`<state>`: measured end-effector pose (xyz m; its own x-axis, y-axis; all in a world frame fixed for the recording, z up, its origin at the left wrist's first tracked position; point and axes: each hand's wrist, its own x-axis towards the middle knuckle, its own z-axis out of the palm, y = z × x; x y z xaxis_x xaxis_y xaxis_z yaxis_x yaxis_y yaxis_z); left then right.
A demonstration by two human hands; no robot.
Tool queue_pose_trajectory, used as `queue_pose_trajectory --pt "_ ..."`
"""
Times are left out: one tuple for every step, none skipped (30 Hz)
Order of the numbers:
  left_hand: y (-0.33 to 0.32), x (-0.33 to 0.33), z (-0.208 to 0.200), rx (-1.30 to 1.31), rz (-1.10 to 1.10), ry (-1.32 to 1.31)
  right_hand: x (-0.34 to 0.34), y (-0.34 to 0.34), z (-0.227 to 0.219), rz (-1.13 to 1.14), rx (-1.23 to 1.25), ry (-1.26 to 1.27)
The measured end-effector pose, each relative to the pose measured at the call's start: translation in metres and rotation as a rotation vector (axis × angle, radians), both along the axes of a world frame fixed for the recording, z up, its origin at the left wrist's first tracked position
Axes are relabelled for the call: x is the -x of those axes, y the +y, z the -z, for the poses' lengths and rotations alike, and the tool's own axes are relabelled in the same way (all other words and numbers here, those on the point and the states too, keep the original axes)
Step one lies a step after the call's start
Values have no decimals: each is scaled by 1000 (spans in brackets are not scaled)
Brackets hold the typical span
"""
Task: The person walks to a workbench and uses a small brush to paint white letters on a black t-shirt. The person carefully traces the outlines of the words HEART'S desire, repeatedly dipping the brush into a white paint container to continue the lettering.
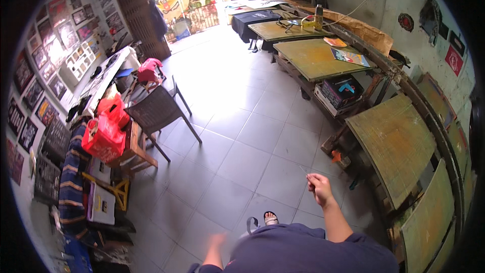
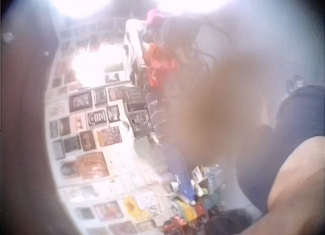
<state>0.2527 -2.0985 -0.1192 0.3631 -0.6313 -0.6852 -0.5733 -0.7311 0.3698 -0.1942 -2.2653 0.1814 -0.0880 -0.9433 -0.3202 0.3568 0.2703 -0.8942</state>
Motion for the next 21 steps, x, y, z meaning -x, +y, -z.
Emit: queue_pose_trajectory --pt "-12 -4 3 -98 137 -23 -7 -37 -6 -16 25 7" --pt "-16 -1 7 -167 33 36 -11 -68 -9 -25 48 23" --pt "-16 0 11 -242 -76 81 -19 -97 -13 -36 51 25" --pt "-19 1 10 -291 -316 119 -29 -129 -16 -54 53 27" --pt "-23 -4 6 -315 -432 130 -42 -156 -18 -78 54 23" --pt "-33 -6 5 -331 -443 127 -53 -182 -17 -103 50 8" --pt "-45 -7 5 -358 -432 119 -63 -207 -14 -126 46 -8" --pt "-66 -9 5 -372 -416 113 -72 -235 -12 -154 58 -25" --pt "-89 -12 7 -391 -398 108 -77 -261 -8 -192 71 -15" --pt "-115 -15 10 -402 -372 97 -80 -285 -5 -181 48 18" --pt "-146 -19 14 -409 -345 94 -84 -310 -5 -165 27 52" --pt "-172 -24 18 -415 -329 87 -93 -336 -5 -154 2 79" --pt "-199 -30 22 -418 -319 83 -100 -364 -6 -168 7 81" --pt "-225 -35 28 -423 -303 87 -103 -392 -5 -185 6 93" --pt "-252 -48 29 -422 -287 68 -106 -411 0 -198 -15 90" --pt "-286 -57 34 -418 -268 58 -108 -429 3 -210 -35 87" --pt "-324 -71 37 -407 -248 37 -112 -452 1 -207 -31 97" --pt "-368 -87 40 -395 -206 5 -114 -479 -2 -186 -3 108" --pt "-407 -107 43 -386 -168 -53 -119 -501 0 -174 14 101" --pt "-450 -134 47 -349 -169 -118 -127 -522 1 -168 29 80" --pt "-492 -152 44 -260 -258 -133 -131 -543 0 -197 78 86"
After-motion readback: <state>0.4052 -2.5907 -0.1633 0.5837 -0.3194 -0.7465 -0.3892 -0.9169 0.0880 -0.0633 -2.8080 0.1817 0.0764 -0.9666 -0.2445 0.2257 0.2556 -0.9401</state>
